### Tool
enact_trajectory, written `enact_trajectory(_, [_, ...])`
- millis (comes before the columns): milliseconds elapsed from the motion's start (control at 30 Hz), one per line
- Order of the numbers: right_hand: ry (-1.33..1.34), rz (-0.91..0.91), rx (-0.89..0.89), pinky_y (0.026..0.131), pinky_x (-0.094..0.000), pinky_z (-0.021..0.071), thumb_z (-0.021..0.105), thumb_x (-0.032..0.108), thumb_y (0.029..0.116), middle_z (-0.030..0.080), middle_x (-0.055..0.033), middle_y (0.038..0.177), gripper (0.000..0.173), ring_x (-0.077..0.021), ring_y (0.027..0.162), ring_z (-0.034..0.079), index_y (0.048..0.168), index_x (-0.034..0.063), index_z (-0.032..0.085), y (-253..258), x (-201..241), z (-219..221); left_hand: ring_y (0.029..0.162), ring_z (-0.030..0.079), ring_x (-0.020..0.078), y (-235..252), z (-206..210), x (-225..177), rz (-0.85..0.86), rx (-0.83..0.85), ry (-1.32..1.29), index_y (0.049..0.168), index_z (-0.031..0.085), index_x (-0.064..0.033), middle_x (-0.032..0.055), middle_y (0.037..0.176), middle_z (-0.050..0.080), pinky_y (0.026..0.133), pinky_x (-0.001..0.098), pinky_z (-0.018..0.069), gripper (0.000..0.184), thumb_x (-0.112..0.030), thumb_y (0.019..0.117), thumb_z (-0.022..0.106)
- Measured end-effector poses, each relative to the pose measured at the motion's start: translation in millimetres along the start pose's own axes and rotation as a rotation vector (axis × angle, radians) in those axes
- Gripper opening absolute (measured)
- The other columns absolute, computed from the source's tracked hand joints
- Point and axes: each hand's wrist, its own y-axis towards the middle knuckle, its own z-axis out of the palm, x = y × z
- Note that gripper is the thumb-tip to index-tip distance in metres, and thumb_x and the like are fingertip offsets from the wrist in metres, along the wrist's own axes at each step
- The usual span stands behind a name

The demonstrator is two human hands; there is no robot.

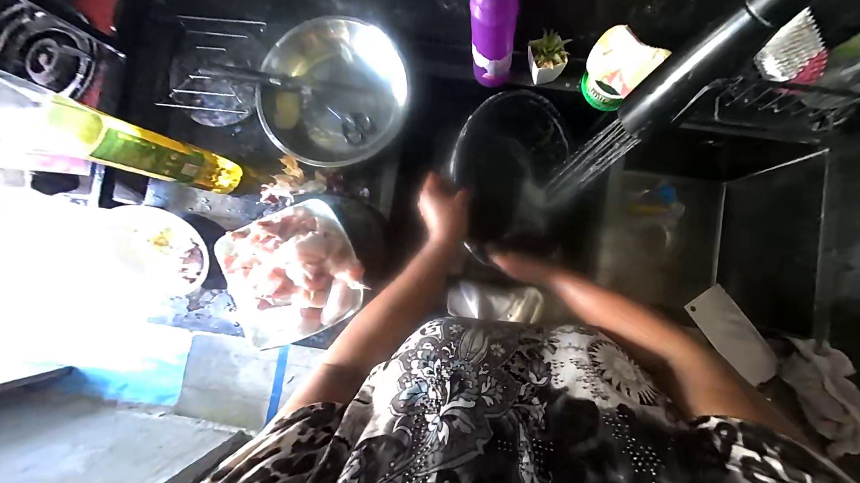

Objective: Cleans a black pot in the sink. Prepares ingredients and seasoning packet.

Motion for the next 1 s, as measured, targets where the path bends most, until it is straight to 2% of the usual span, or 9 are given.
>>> enact_trajectory(133, [-0.089,-0.048,0.063,0.115,-0.0557,0.0385,0.058,0.035,0.1051,0.056,-0.0288,0.143,0.059,-0.0402,0.136,0.053,0.145,-0.0067,0.05,2,-17,9,0.098,0.067,0.0357,17,-3,-19,-0.034,0.063,0.123,0.108,0.064,0.0006,0.0212,0.102,0.068,0.087,0.0581,0.0526,0.03,-0.018,0.0875,0.077])
enact_trajectory(233, [-0.238,0.185,0.148,0.12,-0.0597,0.0296,0.053,0.021,0.1057,0.044,-0.0265,0.156,0.053,-0.0431,0.147,0.039,0.153,-0.0012,0.043,-8,-31,-6,0.101,0.067,0.0371,16,-7,-25,0.061,0.127,0.199,0.118,0.062,0.0008,0.0224,0.107,0.069,0.09,0.0584,0.0529,0.042,-0.03,0.0921,0.076])
enact_trajectory(300, [-0.188,0.151,0.081,0.114,-0.0589,0.037,0.048,0.023,0.1077,0.055,-0.031,0.142,0.045,-0.044,0.136,0.05,0.14,-0.0077,0.054,-8,-12,-8,0.113,0.065,0.0396,-2,-8,-24,0.132,0.174,0.234,0.133,0.054,0.0008,0.025,0.121,0.065,0.098,0.0593,0.0514,0.059,-0.032,0.0908,0.078])
enact_trajectory(433, [0.102,-0.078,-0.042,0.108,-0.0533,0.0455,0.06,0.03,0.1043,0.064,-0.0282,0.126,0.046,-0.0371,0.121,0.061,0.133,-0.0064,0.059,-3,18,0,0.094,0.068,0.0398,-45,-6,-3,0.285,0.212,0.271,0.138,0.044,-0.001,0.0237,0.106,0.066,0.08,0.0583,0.0565,0.065,-0.025,0.0882,0.079])
enact_trajectory(500, [-0.03,-0.013,0.071,0.113,-0.0576,0.0392,0.058,0.024,0.1041,0.057,-0.032,0.139,0.05,-0.0429,0.133,0.054,0.141,-0.0084,0.053,-21,18,3,0.078,0.068,0.0361,-41,-13,-22,0.316,0.222,0.266,0.137,0.048,0.0004,0.0193,0.09,0.067,0.07,0.0543,0.0564,0.06,-0.019,0.089,0.078])
enact_trajectory(567, [-0.239,0.258,0.256,0.124,-0.0506,0.0256,0.045,0.02,0.111,0.038,-0.0195,0.163,0.051,-0.0333,0.152,0.034,0.158,0.0021,0.036,-46,46,-9,0.085,0.069,0.035,-22,-17,-44,0.296,0.243,0.277,0.135,0.054,0.0021,0.0201,0.095,0.069,0.079,0.0538,0.0563,0.056,-0.023,0.0907,0.078])
enact_trajectory(667, [-0.246,-0.035,0.079,0.108,-0.0595,0.0419,0.045,0.028,0.1102,0.061,-0.0338,0.129,0.047,-0.0463,0.126,0.058,0.128,-0.0122,0.059,-18,11,5,0.113,0.065,0.0393,-11,-15,-49,0.325,0.273,0.342,0.136,0.056,0.0023,0.0258,0.125,0.064,0.099,0.056,0.0517,0.061,-0.033,0.0915,0.078])
enact_trajectory(733, [-0.078,-0.102,-0.024,0.1,-0.0568,0.0467,0.047,0.033,0.1092,0.066,-0.0313,0.114,0.049,-0.0416,0.111,0.064,0.116,-0.0119,0.064,-9,21,2,0.123,0.06,0.0421,-19,-17,-44,0.359,0.248,0.386,0.145,0.051,0.0002,0.0272,0.135,0.059,0.104,0.0579,0.0481,0.067,-0.031,0.0913,0.077])
enact_trajectory(1000, [0.227,-0.106,-0.467,0.098,-0.0535,0.0529,0.054,0.02,0.1064,0.068,-0.0275,0.116,0.045,-0.0366,0.108,0.068,0.143,-0.0053,0.047,-41,41,-10,0.117,0.062,0.0384,-21,-10,-54,0.544,0.302,0.277,0.139,0.06,0.0002,0.0246,0.132,0.062,0.102,0.0534,0.0489,0.042,-0.019,0.1018,0.061])
